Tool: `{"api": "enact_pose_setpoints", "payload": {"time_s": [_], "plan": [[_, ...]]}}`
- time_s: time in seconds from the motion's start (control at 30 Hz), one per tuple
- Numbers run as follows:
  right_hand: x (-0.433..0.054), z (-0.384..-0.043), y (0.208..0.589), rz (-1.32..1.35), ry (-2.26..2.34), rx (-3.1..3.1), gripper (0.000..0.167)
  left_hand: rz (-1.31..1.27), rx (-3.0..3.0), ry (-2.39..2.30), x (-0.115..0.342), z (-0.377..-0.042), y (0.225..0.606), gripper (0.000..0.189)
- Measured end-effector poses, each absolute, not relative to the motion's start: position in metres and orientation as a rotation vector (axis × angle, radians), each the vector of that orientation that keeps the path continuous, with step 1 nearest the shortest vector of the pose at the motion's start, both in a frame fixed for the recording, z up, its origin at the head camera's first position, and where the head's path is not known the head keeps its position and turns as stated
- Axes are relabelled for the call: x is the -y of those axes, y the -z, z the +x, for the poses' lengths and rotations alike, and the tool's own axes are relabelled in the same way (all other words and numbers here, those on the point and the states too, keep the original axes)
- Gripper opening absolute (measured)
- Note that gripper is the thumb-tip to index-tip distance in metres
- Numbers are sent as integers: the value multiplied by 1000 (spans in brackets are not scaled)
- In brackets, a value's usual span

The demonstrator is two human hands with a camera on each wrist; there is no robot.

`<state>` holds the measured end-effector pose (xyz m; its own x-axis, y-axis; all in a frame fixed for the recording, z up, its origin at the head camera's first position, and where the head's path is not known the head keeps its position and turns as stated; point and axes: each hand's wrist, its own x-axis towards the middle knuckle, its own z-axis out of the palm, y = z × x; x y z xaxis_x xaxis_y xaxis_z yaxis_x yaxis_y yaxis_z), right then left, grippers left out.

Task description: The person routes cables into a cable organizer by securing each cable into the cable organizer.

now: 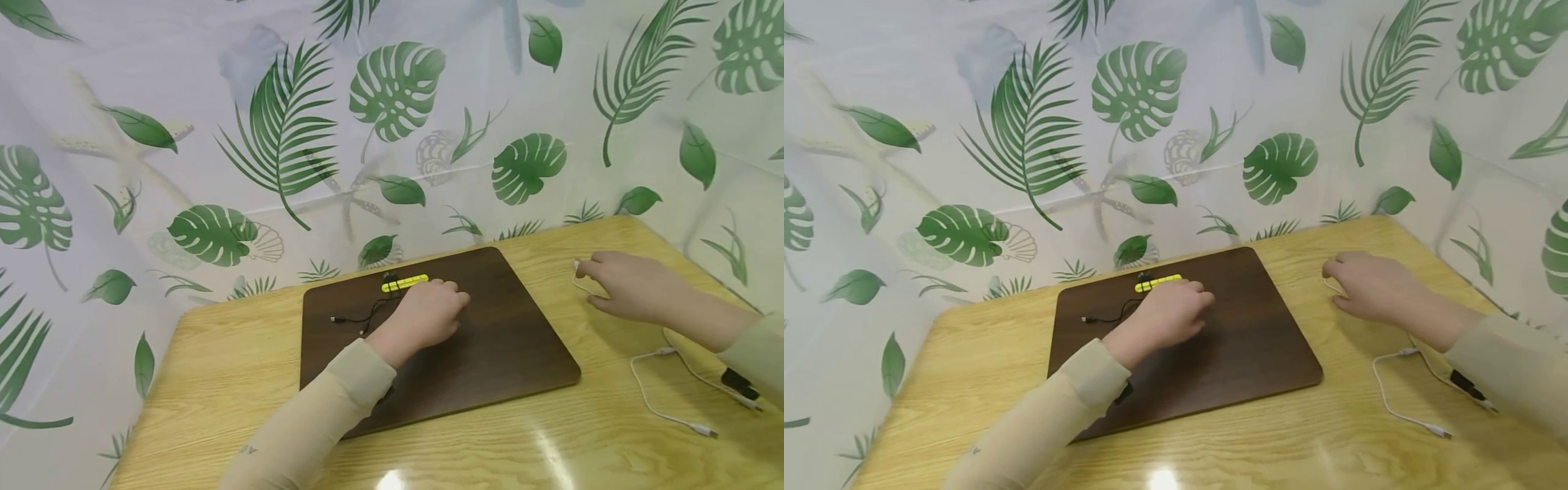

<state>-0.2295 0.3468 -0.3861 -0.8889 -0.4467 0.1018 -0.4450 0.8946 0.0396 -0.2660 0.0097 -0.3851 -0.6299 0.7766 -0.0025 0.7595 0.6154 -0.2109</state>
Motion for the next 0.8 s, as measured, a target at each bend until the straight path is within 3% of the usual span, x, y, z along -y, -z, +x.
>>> {"api": "enact_pose_setpoints", "payload": {"time_s": [0.8], "plan": [[-379,-217,402,594,54,3015,33,-1396,2735,-370,-61,-262,400,17]]}}
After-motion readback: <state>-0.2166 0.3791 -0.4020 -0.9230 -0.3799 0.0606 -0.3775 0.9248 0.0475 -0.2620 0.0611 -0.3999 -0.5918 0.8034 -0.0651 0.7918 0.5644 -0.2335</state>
